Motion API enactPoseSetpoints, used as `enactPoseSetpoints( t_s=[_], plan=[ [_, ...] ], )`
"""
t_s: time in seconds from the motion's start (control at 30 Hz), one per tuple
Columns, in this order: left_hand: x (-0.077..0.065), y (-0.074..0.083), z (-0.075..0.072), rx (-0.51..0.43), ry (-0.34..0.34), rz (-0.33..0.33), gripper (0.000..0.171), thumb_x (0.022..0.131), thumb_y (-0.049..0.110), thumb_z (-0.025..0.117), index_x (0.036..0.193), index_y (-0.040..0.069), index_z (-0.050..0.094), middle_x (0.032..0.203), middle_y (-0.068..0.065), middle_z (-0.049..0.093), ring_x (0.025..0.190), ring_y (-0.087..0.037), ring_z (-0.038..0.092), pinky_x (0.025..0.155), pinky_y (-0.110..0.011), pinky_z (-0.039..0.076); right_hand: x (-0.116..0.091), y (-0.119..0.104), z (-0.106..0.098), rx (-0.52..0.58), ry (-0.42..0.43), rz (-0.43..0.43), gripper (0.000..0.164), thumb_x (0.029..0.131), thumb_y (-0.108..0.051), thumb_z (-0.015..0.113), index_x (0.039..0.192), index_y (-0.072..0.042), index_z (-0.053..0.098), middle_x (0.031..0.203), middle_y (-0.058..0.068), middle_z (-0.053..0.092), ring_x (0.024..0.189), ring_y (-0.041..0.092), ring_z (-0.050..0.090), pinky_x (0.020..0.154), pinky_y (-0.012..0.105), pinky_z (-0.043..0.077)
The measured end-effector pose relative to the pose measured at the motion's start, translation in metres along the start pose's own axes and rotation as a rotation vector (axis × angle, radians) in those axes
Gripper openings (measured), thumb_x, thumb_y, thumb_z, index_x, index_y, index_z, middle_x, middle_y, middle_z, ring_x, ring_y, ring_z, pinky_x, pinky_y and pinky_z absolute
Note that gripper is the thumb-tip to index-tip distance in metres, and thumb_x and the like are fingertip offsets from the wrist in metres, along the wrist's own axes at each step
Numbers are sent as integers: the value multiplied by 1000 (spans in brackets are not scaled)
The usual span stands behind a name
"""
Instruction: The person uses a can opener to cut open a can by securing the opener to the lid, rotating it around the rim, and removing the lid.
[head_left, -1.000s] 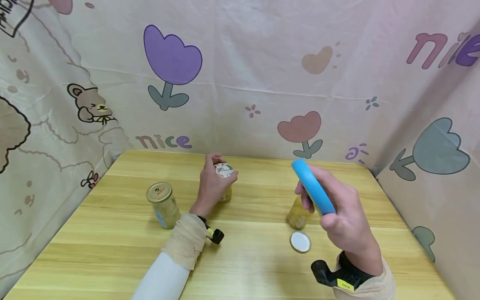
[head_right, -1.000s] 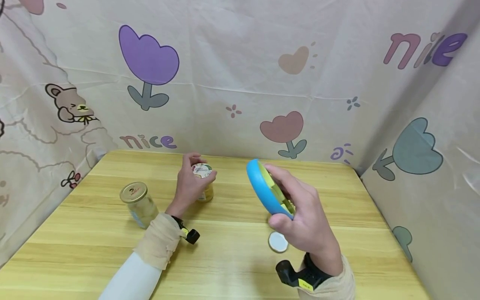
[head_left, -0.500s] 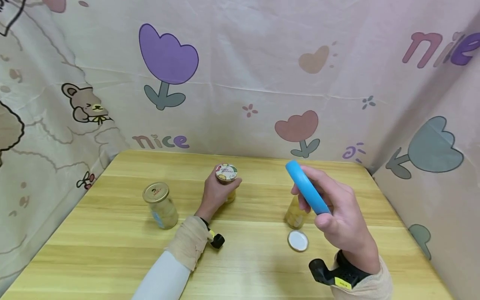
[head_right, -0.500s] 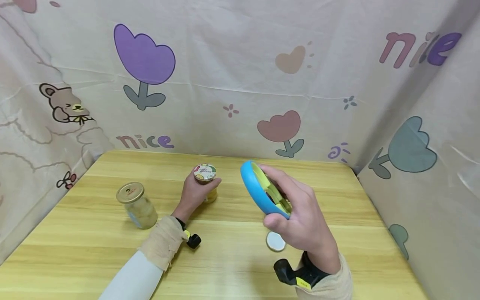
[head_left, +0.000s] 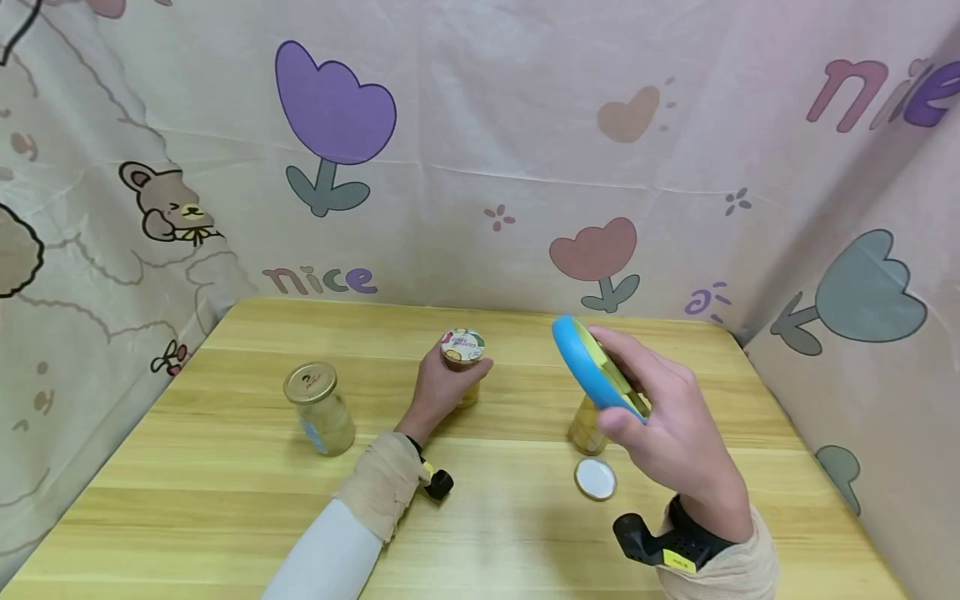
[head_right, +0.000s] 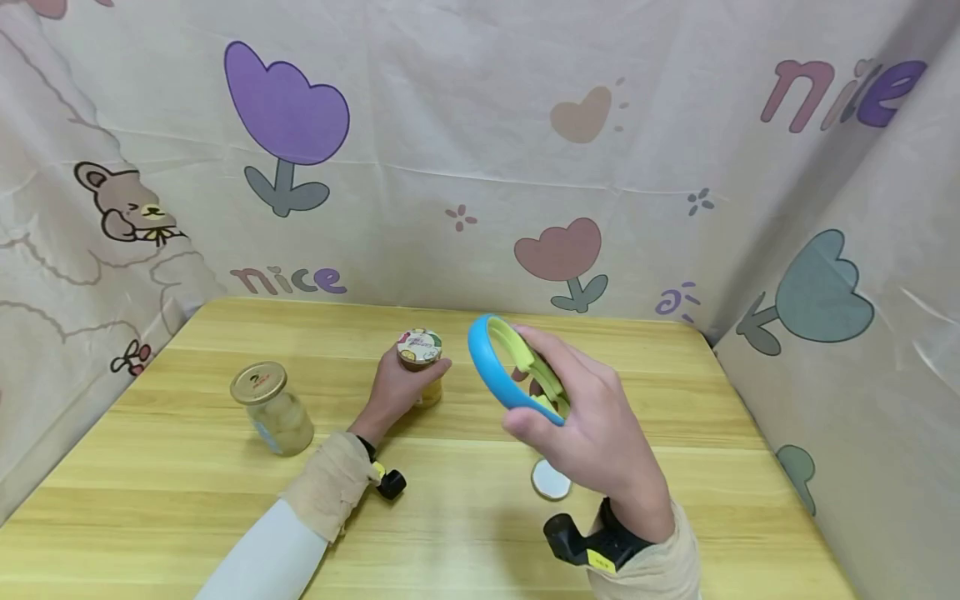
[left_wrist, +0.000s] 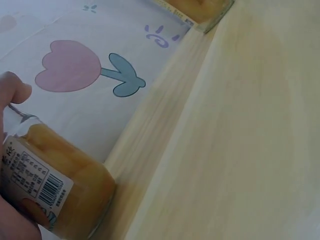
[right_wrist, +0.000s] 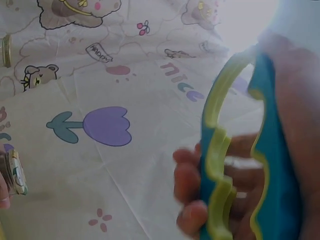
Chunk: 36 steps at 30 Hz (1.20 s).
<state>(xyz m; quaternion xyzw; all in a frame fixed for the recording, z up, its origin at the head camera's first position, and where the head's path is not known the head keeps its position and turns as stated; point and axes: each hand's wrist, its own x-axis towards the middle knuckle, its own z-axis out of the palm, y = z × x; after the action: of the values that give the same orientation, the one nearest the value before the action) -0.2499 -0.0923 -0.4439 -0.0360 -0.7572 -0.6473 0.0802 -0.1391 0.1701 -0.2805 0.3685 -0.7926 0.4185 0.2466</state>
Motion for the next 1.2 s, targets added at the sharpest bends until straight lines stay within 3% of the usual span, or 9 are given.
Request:
enactPoseSetpoints(
  t_s=[0.2, 0.33, 0.53, 0.73, 0.97, 1.1, 1.2],
  plan=[
    [-3, 2, 10, 1, -50, 4, 64, 87, 30, 84, 140, 11, 55, 130, -9, 66, 123, -25, 64, 106, -46, 55, 2, -1, 1, -160, -125, 267, 54, 100, -63, 54, 141, -29, 61, 81, -4, 57, 73, 10, 54, 66, 26, 42],
    [-6, 5, 16, 1, -76, 14, 61, 86, 31, 85, 137, 13, 57, 128, -7, 67, 120, -23, 65, 105, -45, 55, 6, -3, 4, -194, -197, 398, 51, 102, -55, 57, 144, -29, 59, 83, 1, 60, 74, 14, 54, 67, 28, 44],
    [-11, 8, 25, -3, -111, 8, 59, 86, 32, 85, 136, 14, 59, 126, -7, 68, 118, -23, 66, 105, -44, 56, 13, -2, 11, -239, -250, 574, 54, 100, -57, 58, 146, -28, 56, 92, 6, 66, 82, 21, 59, 70, 31, 46],
    [-15, 11, 30, -2, -147, 8, 59, 85, 34, 85, 134, 13, 59, 125, -7, 68, 116, -21, 66, 104, -42, 56, 15, 4, 16, -262, -271, 613, 61, 98, -56, 60, 149, -24, 53, 99, 10, 68, 86, 22, 61, 71, 31, 47],
    [-18, 11, 35, -14, -192, 39, 52, 86, 32, 85, 128, 16, 60, 119, -4, 69, 108, -16, 67, 97, -36, 58, 17, 10, 26, -293, -289, 665, 73, 95, -67, 59, 150, -20, 50, 98, 10, 67, 84, 21, 61, 67, 30, 47],
    [-19, 11, 39, 27, -196, 101, 47, 86, 29, 85, 124, 15, 60, 114, -4, 70, 103, -14, 67, 93, -32, 58, 16, 13, 34, -351, -296, 598, 74, 96, -70, 56, 146, -17, 53, 101, 6, 67, 86, 21, 62, 72, 34, 51],
    [-19, 10, 41, 53, -203, 171, 48, 86, 23, 85, 125, 13, 60, 115, -5, 70, 105, -14, 67, 93, -28, 57, 15, 15, 41, -409, -286, 543, 76, 96, -70, 55, 145, -12, 54, 112, 9, 70, 98, 26, 68, 84, 44, 55]
  ],
)
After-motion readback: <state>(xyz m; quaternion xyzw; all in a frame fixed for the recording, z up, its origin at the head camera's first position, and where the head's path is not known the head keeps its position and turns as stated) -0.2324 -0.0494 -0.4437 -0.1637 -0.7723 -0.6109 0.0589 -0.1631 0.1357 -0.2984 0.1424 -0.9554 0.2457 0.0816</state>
